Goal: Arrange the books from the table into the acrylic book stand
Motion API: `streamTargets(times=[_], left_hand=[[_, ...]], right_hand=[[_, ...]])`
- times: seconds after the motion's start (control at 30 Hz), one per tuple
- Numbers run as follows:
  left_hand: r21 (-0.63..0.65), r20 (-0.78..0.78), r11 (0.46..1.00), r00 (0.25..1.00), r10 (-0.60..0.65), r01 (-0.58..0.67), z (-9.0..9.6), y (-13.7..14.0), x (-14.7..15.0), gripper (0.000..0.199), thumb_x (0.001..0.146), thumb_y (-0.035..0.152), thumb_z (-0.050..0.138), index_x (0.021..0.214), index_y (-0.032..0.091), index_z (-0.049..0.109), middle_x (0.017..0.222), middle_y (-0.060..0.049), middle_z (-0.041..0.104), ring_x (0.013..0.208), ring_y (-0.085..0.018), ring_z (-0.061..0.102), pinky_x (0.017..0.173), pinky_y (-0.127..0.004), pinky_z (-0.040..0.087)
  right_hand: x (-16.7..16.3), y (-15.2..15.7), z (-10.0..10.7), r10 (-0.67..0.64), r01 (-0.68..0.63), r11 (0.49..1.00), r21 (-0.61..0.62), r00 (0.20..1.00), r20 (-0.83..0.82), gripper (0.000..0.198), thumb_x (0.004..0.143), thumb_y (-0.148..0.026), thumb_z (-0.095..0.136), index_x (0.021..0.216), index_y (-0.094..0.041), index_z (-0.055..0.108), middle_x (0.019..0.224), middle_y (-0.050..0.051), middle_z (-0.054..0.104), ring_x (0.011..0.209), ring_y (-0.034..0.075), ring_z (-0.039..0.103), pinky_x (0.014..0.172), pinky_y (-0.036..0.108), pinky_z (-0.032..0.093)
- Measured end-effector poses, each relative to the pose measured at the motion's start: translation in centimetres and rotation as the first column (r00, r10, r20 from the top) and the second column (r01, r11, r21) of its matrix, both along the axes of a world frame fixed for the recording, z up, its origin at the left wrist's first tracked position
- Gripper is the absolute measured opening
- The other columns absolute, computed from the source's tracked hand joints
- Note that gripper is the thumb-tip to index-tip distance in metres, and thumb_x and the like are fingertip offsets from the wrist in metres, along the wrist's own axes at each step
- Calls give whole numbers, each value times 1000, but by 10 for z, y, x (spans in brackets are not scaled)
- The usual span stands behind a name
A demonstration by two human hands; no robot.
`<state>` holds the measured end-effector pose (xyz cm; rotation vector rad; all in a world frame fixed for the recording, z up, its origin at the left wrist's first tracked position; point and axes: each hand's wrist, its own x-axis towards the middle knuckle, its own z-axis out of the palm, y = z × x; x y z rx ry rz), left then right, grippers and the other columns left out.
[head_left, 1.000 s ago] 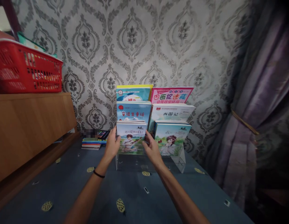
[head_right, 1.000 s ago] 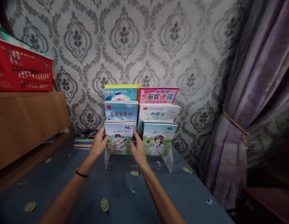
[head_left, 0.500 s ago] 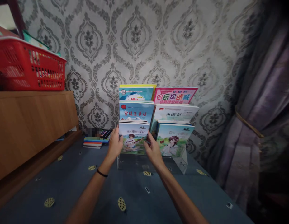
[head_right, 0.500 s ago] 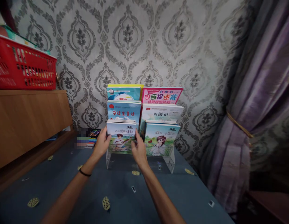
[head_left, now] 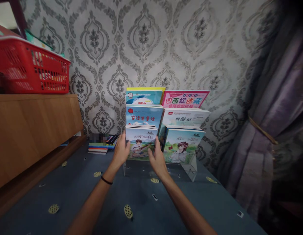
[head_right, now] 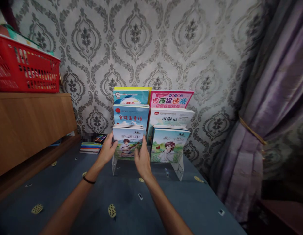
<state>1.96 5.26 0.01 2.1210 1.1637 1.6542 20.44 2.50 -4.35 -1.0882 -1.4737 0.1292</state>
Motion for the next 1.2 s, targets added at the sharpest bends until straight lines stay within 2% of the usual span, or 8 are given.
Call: streamTargets(times=[0.13,0.3,0.43,0.8,0.93,1.1,1.2], left_hand=[[2,12,1000,1000,4,-4,0,-1,-1,59,83,16,47,142,17,48,136,-14,57,130,-28,48,114,-46,36],[2,-5,1000,1000,7,-7,3,-1,-3,53,82,17,46,134,15,55,125,-14,62,122,-27,54,108,-45,42],[22,7,1000,1000,2,-3,2,-1,-3,51,82,17,45,132,15,56,125,-15,62,123,-27,54,108,-44,42],[8,-12,1000,1000,-7,7,-4,1,-2,59,83,19,51,142,18,45,133,-14,56,128,-28,48,113,-46,36],[-29,37,998,998,-52,53,-3,2,-5,59,83,18,51,141,18,47,135,-14,56,130,-27,48,112,-45,37],[-21,58,998,997,-57,58,-3,-1,-5,55,83,16,49,137,17,52,130,-14,58,126,-27,51,109,-43,40],[-20,42,998,998,-55,56,-3,-2,-4,55,82,14,48,137,17,52,128,-13,59,123,-26,52,106,-42,42]], right_hand=[[-6,-6,0,-23,23,999,-39,1000,-4,70,95,-31,38,160,-14,18,161,12,34,146,27,37,116,45,35],[-2,-6,2,-11,11,998,-54,1000,5,72,92,-29,41,160,-17,19,156,11,43,134,28,51,109,43,44],[-1,-4,2,-13,14,999,-47,1000,10,74,91,-28,44,159,-16,21,154,12,46,128,28,56,108,44,45],[2,-1,-2,-9,9,1000,-15,999,41,74,92,-28,44,160,-20,18,158,10,40,135,27,50,112,44,42],[2,0,-6,-45,45,999,-11,998,35,70,94,-32,43,159,-17,23,156,12,43,139,28,46,113,46,39],[4,3,-9,-61,63,997,-54,997,37,69,93,-37,44,156,-11,30,148,18,52,132,31,54,108,48,44],[5,3,-10,-62,64,997,-50,997,40,68,93,-36,45,156,-12,32,145,18,54,129,31,56,106,48,46]])
